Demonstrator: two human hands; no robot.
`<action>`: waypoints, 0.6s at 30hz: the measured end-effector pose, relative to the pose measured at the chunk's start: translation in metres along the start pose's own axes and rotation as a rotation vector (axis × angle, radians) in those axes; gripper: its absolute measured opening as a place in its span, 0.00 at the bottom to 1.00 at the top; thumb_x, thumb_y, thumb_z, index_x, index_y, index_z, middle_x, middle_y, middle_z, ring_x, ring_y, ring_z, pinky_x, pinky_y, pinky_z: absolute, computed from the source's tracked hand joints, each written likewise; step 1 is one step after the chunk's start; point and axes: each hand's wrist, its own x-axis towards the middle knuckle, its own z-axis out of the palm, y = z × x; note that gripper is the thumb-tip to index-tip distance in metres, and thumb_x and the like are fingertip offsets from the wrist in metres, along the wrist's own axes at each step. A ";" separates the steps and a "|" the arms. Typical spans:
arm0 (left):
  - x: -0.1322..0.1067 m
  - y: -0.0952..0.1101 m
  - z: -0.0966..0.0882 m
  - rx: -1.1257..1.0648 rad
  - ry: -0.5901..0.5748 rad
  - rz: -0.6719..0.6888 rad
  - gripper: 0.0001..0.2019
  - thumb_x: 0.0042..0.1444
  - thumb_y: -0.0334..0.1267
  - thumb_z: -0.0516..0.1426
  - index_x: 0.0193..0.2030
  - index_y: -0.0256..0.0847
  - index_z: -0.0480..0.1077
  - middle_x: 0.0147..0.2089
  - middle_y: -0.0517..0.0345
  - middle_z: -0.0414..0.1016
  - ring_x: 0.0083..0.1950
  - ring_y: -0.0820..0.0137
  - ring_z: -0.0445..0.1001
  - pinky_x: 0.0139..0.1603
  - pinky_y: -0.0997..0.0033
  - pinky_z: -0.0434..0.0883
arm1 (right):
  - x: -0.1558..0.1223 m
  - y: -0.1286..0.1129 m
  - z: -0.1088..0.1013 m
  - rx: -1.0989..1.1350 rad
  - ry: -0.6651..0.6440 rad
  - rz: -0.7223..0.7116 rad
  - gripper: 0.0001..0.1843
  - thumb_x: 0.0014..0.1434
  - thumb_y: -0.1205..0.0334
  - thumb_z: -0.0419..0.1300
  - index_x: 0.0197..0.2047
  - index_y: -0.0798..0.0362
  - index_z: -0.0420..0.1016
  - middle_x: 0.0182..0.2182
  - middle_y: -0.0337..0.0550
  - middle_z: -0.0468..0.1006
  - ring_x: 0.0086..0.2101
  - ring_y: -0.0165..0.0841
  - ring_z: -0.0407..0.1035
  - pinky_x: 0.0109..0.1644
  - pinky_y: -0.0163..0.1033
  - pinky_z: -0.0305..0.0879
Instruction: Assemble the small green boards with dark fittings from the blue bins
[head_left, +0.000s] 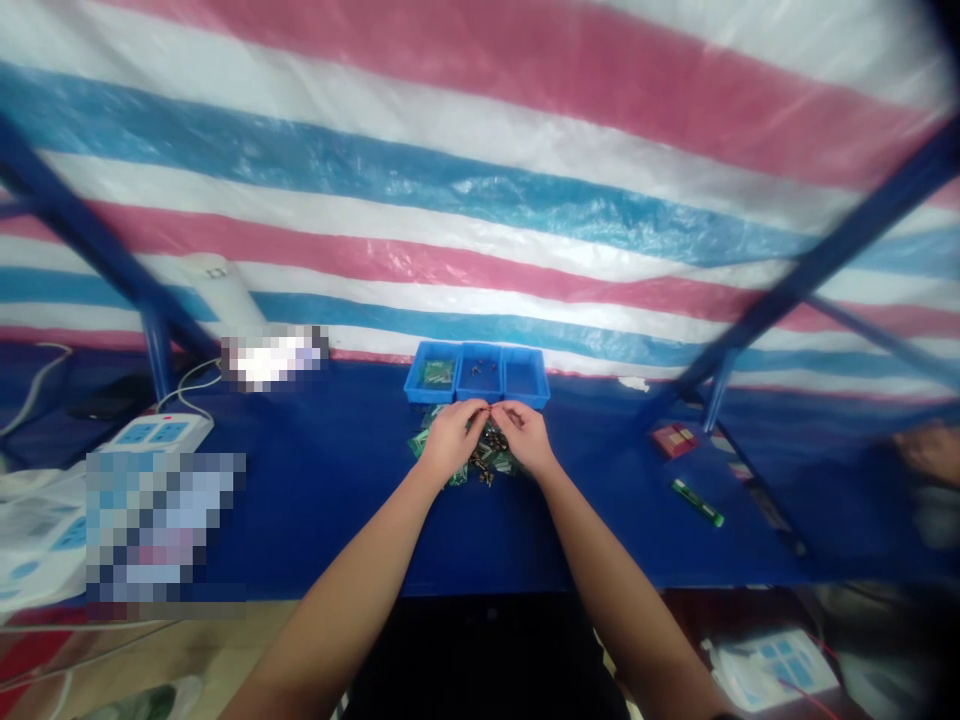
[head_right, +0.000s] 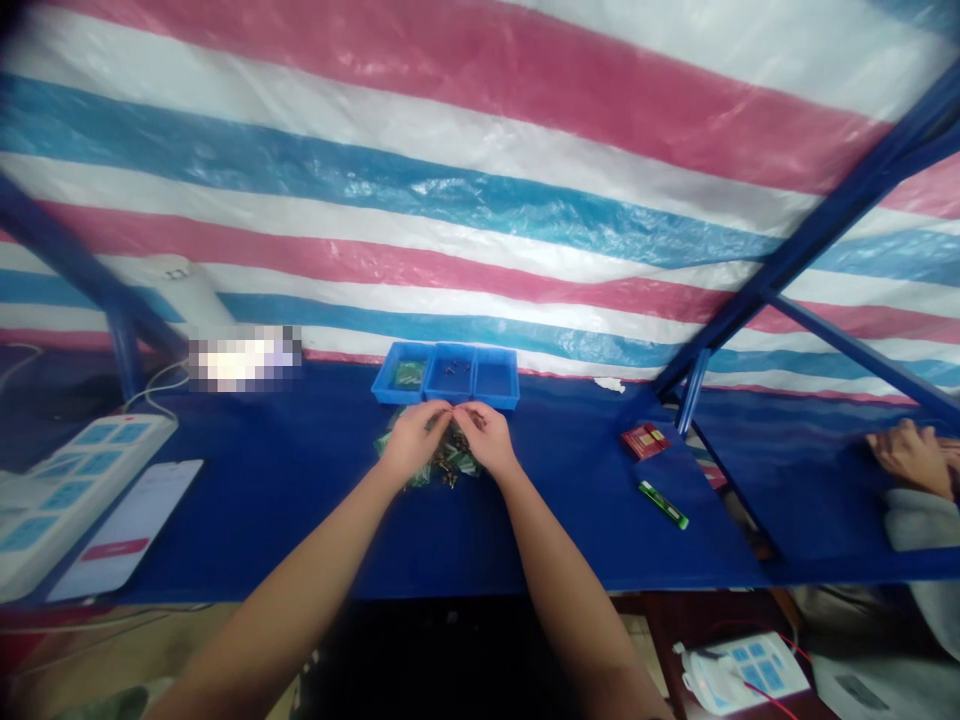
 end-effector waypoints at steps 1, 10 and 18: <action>0.000 0.000 -0.001 0.004 -0.004 0.000 0.09 0.65 0.40 0.51 0.45 0.44 0.71 0.42 0.56 0.78 0.42 0.66 0.75 0.47 0.64 0.68 | 0.000 -0.001 0.000 -0.013 0.000 0.000 0.18 0.56 0.46 0.61 0.39 0.53 0.77 0.34 0.44 0.80 0.33 0.35 0.73 0.40 0.39 0.71; -0.001 -0.003 0.001 0.032 -0.081 0.064 0.11 0.66 0.40 0.49 0.45 0.45 0.71 0.40 0.56 0.77 0.41 0.66 0.73 0.45 0.64 0.67 | -0.003 0.001 -0.004 -0.145 -0.018 -0.043 0.13 0.58 0.51 0.57 0.33 0.52 0.72 0.25 0.37 0.73 0.25 0.29 0.65 0.32 0.35 0.64; 0.000 -0.001 -0.002 0.104 -0.098 0.125 0.12 0.67 0.39 0.47 0.44 0.44 0.71 0.36 0.55 0.76 0.39 0.65 0.72 0.43 0.63 0.65 | -0.003 0.001 -0.004 -0.100 -0.039 -0.125 0.09 0.59 0.54 0.57 0.37 0.51 0.71 0.28 0.37 0.72 0.26 0.29 0.65 0.33 0.35 0.64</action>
